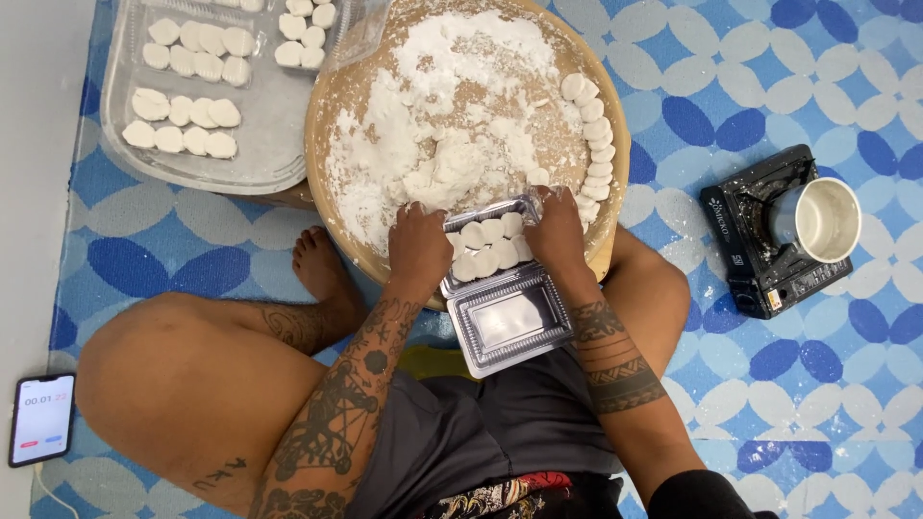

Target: The person sits on the floor and repeatedly takes small pieces of dough from a large bowl, presses them into a metal mold to shape them, and then places the shaped pieces into a plastic container. The process is repeated continuously.

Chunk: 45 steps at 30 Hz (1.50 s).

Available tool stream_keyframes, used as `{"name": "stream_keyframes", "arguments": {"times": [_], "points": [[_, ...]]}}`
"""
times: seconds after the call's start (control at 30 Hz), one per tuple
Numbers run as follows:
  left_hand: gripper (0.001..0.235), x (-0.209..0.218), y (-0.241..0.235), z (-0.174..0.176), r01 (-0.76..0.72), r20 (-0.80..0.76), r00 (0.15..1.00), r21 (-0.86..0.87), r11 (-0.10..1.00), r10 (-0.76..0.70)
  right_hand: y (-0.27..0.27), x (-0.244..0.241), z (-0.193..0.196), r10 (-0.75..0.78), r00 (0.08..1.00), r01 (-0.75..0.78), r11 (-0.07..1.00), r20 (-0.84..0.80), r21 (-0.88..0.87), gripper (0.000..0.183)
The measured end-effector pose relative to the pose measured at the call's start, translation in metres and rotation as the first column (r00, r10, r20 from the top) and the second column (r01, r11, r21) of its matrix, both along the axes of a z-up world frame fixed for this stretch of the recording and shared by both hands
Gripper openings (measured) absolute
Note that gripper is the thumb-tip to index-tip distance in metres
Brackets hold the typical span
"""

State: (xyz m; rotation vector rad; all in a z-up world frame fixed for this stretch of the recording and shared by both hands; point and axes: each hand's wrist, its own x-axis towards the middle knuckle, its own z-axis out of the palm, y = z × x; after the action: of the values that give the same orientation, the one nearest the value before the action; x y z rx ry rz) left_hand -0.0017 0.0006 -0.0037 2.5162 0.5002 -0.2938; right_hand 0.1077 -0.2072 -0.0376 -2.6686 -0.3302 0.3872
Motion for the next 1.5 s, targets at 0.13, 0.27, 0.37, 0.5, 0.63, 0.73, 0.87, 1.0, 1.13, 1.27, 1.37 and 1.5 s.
{"name": "stream_keyframes", "arguments": {"times": [0.13, 0.27, 0.37, 0.5, 0.63, 0.73, 0.87, 1.0, 1.13, 1.27, 1.37, 1.5], "points": [[0.033, -0.001, 0.000, 0.004, -0.010, -0.007, 1.000, -0.013, 1.000, 0.010, -0.001, 0.000, -0.003, 0.009, 1.000, -0.010, 1.000, -0.004, -0.007, 0.065], [0.033, 0.000, 0.001, 0.008, -0.015, -0.010, 1.000, -0.016, 1.000, 0.015, 0.001, 0.004, -0.007, -0.007, 1.000, 0.007, 1.000, 0.009, -0.012, 0.061], [0.032, 0.002, 0.001, -0.007, -0.002, -0.015, 1.000, -0.008, 1.000, 0.002, -0.006, 0.022, -0.045, -0.024, 0.999, 0.023, 0.998, 0.021, 0.060, 0.050], [0.037, 0.004, 0.002, -0.010, -0.003, 0.002, 1.000, -0.028, 1.000, 0.003, -0.012, 0.035, -0.073, 0.031, 0.993, -0.046, 0.990, 0.118, 0.133, 0.033], [0.046, 0.004, 0.002, 0.020, 0.042, 0.061, 0.997, -0.067, 0.997, -0.038, -0.003, 0.016, -0.021, 0.092, 0.949, -0.160, 0.965, 0.301, 0.206, 0.034], [0.048, 0.006, -0.002, 0.001, 0.157, 0.148, 0.978, -0.035, 0.987, -0.150, -0.004, 0.007, -0.002, 0.137, 0.951, -0.227, 0.918, 0.278, 0.324, 0.041], [0.063, 0.005, -0.008, 0.018, 0.132, 0.037, 0.991, -0.342, 0.930, -0.127, 0.006, 0.005, 0.012, 0.048, 0.967, -0.113, 0.962, 0.252, 0.248, 0.067], [0.062, 0.002, 0.008, 0.002, -0.001, -0.005, 1.000, -0.578, 0.816, -0.003, 0.007, 0.023, 0.004, 0.088, 0.996, -0.085, 0.953, 0.000, 0.290, 0.064], [0.078, 0.001, 0.015, -0.028, -0.101, -0.045, 0.994, -0.719, 0.688, 0.099, -0.055, 0.059, -0.085, 0.370, 0.789, 0.148, 0.661, -0.491, 0.735, 0.085], [0.060, -0.002, 0.051, -0.001, -0.136, -0.031, 0.979, -0.830, 0.541, 0.200, -0.006, 0.046, 0.045, 0.279, 0.613, 0.312, 0.774, -0.739, 0.551, 0.063], [0.053, -0.002, 0.069, 0.024, -0.188, -0.054, 0.955, -0.870, 0.456, 0.291, 0.017, 0.036, 0.091, 0.292, 0.391, 0.521, 0.712, -0.873, 0.471, 0.068], [0.035, -0.005, 0.108, 0.102, -0.113, 0.094, 0.916, -0.873, 0.475, 0.390, 0.058, 0.052, 0.126, 0.867, 0.168, 0.494, 0.338, -0.469, 0.801, 0.086]]}}
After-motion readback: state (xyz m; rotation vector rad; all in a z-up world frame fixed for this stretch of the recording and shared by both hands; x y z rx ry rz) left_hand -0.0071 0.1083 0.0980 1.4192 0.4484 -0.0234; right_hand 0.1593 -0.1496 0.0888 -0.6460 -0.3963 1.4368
